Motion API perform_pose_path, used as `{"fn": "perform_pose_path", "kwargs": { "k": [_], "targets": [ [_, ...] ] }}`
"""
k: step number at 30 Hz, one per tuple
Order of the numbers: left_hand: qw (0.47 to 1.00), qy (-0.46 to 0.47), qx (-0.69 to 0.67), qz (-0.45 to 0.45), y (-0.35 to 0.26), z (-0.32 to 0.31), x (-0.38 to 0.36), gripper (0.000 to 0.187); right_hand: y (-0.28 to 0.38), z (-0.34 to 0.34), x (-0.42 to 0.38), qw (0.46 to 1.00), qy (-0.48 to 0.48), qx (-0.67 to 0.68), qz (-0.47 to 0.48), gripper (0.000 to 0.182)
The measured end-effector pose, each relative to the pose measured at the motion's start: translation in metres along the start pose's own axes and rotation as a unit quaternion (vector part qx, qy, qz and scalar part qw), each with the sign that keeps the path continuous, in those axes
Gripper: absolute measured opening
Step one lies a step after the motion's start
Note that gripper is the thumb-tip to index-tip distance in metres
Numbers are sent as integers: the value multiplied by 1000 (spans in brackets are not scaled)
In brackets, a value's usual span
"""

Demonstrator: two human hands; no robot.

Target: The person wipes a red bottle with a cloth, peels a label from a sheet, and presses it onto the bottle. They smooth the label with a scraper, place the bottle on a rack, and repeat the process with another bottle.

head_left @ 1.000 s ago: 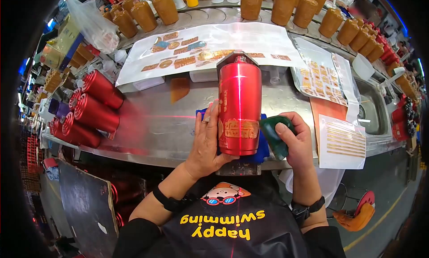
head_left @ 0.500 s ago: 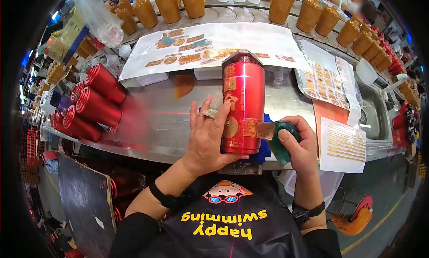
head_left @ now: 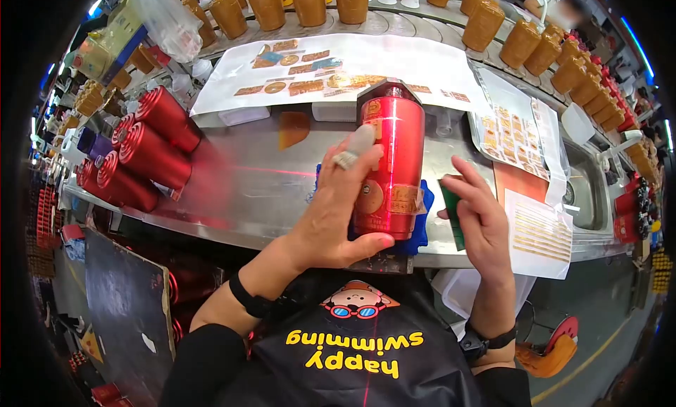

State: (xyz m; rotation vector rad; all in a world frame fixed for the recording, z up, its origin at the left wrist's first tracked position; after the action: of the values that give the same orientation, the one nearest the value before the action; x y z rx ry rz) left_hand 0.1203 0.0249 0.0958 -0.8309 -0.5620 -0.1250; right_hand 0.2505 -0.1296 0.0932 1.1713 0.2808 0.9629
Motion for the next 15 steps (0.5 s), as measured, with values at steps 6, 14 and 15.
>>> {"fn": "perform_pose_path", "kwargs": {
  "k": [6,14,15],
  "targets": [
    [997,-21,50,45,19,-15,-31,109,-13,-33,2,987,46,-151,5,46],
    [996,-24,57,57,24,-16,-29,111,2,-26,3,1000,13,-22,2,25],
    [997,-25,51,59,25,-17,-31,111,-3,-25,4,999,3,-48,7,25]
  ]
}}
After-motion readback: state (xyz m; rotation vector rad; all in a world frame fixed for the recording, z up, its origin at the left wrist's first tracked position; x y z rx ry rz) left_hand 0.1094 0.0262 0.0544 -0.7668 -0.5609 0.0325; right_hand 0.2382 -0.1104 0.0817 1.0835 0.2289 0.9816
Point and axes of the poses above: each hand's wrist, its own x-axis towards the middle knuckle, its own z-axis out of the back of the hand, y = z × x, the point moved 8 cm from there along x, towards the middle knuckle, and after that the axes turned 7 degrees about -x, right-handed, at the moved point
